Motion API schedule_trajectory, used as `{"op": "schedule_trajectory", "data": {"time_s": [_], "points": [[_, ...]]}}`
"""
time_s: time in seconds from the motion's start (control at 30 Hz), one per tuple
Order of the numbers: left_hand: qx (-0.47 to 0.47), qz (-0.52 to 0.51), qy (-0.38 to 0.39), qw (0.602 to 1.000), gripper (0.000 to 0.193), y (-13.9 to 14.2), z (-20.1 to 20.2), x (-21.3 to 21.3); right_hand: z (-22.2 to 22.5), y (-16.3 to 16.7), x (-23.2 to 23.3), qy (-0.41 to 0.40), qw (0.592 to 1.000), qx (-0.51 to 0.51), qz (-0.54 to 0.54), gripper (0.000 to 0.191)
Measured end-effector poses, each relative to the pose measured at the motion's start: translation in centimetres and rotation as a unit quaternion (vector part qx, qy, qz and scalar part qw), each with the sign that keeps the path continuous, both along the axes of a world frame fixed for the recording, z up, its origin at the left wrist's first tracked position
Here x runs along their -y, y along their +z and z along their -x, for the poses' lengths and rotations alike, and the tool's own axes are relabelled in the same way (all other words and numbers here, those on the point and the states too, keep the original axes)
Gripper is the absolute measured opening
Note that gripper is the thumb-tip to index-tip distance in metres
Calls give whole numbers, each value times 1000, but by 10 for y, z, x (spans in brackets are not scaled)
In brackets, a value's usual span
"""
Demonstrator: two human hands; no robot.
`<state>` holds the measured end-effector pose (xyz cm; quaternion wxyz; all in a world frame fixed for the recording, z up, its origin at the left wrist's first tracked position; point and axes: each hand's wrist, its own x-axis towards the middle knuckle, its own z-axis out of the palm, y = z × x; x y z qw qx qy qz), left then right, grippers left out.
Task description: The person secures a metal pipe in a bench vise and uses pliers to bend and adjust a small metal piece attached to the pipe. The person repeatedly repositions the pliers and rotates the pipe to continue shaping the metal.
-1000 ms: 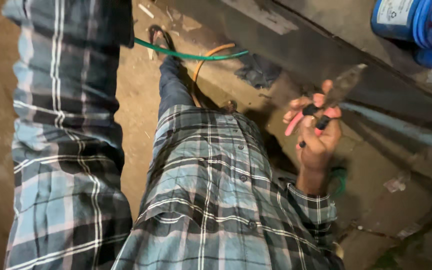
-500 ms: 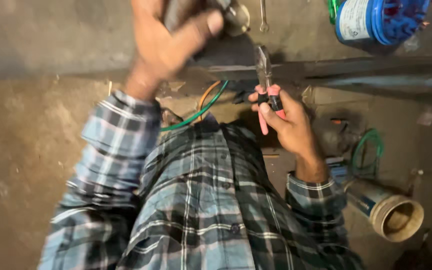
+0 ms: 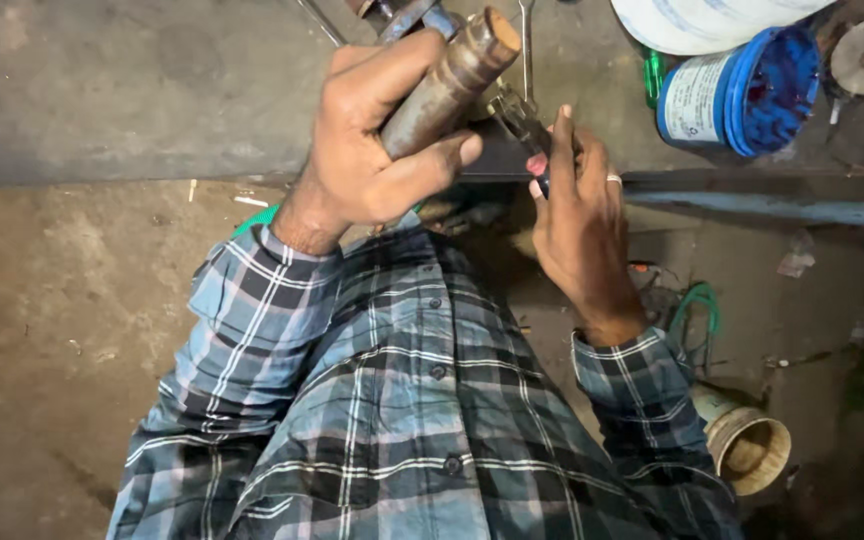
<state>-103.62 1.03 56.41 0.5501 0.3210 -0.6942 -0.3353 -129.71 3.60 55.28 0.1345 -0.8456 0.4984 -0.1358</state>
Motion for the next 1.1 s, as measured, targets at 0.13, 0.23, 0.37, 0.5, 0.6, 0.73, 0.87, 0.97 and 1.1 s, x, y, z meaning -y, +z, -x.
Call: {"op": "schedule_trajectory", "data": {"time_s": [0.13, 0.23, 0.37, 0.5, 0.6, 0.73, 0.87, 0.97, 1.1], "points": [[-7, -5, 1, 1000, 23, 68, 76, 34, 76, 41, 38, -26, 991, -111, 65, 80], [-23, -29, 0, 999, 27, 111, 114, 33, 119, 86, 40, -30, 983, -174, 56, 83], [-16, -26, 13, 999, 25, 88, 90, 17, 91, 70, 29, -22, 981, -183, 65, 79], [-19, -21, 13, 1000, 23, 34, 13, -10, 2, 18, 2, -22, 982, -173, 76, 71], [-30, -22, 9, 999, 22, 26, -4, -20, -6, 21, -3, 4, 972, -187, 142, 60], [-37, -24, 4, 999, 20, 43, -9, -28, 7, 40, -3, 52, 997, -13, -47, 50], [-19, -41, 38, 998, 20, 34, -21, -37, 5, 18, 22, 81, 950, 124, -275, 35], [4, 37, 108, 993, 26, 20, -30, -57, 6, -18, 38, -9, 809, 210, -549, 39], [24, 217, 211, 953, 38, 18, -30, -89, 16, -61, 56, 23, 652, 353, -671, 46]]}}
